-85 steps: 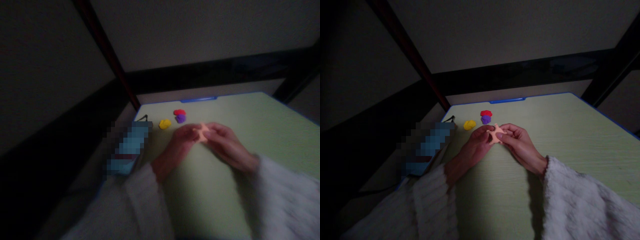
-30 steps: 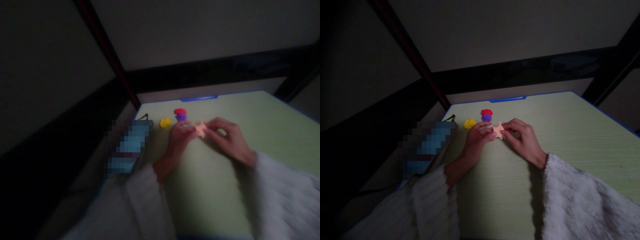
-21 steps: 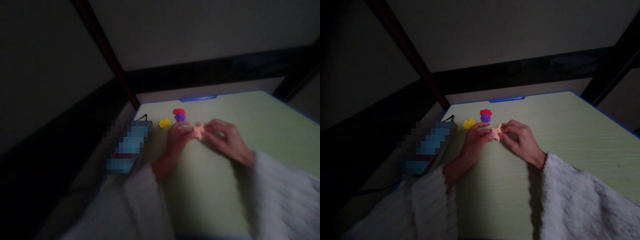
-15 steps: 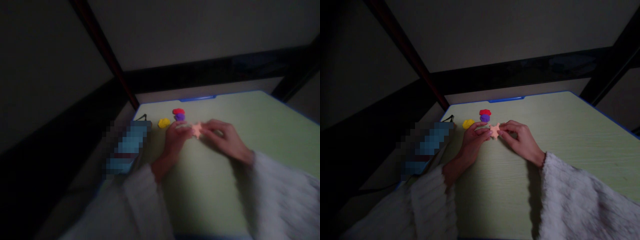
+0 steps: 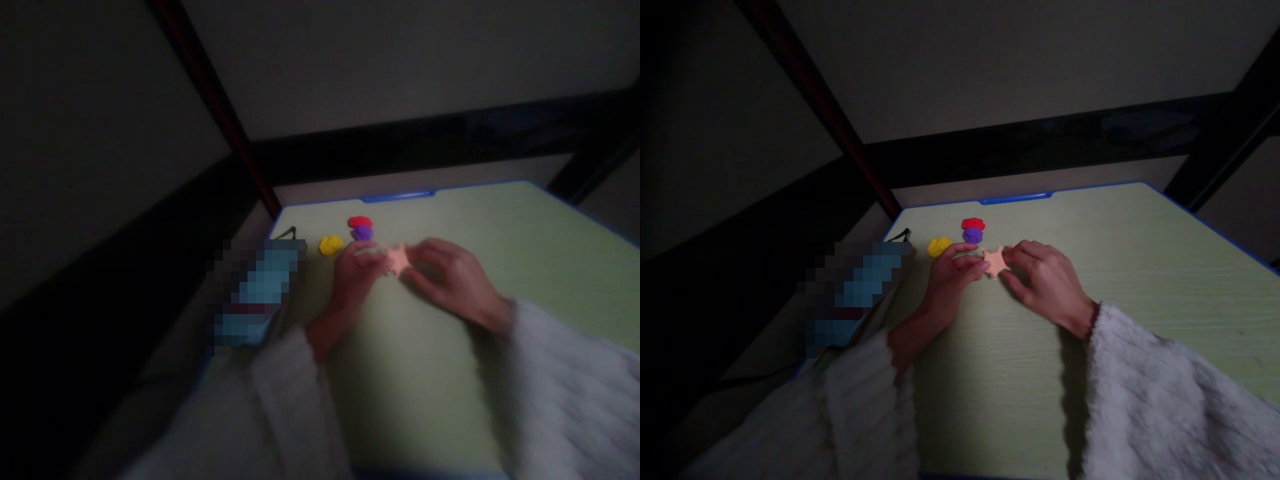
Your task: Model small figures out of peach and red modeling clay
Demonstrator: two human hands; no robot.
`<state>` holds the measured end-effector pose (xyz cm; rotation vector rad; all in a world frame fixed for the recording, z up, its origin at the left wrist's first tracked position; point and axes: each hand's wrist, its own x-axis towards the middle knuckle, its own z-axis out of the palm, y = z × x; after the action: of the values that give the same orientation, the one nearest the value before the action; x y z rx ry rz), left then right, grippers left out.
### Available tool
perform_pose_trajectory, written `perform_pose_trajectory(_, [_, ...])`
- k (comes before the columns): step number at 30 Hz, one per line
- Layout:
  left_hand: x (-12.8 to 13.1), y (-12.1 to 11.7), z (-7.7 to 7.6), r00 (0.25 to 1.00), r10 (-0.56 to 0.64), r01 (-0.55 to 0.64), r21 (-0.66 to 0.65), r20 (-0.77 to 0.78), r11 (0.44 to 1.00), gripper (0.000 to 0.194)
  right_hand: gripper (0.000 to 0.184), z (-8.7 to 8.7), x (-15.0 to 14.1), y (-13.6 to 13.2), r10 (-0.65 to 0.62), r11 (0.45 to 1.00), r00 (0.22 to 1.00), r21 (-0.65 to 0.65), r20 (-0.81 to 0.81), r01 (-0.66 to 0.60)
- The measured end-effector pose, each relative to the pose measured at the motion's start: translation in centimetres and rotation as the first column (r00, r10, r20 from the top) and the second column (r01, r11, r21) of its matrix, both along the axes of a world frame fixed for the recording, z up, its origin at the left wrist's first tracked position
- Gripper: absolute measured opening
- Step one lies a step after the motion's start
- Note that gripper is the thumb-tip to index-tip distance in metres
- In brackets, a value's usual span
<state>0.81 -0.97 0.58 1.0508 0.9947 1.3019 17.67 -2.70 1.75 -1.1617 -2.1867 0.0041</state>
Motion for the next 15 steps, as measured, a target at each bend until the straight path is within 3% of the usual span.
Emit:
perform_pose_trajectory(5, [0.1,-0.16,0.18,0.999,-0.031,0.032,0.024,-0.034,0.999,0.034,0.031,0.03,-0.06,-0.01,-0.009,0.991,1.0,0.136,0.03,0.005])
perform_pose_trajectory(15, [0.19,-0.04,-0.3,0.987,-0.086,0.097,0.073,-0.138,0.993,0.033,0.03,-0.25,-0.23,-0.05,0.005,0.992,0.997,0.126,0.078,-0.015])
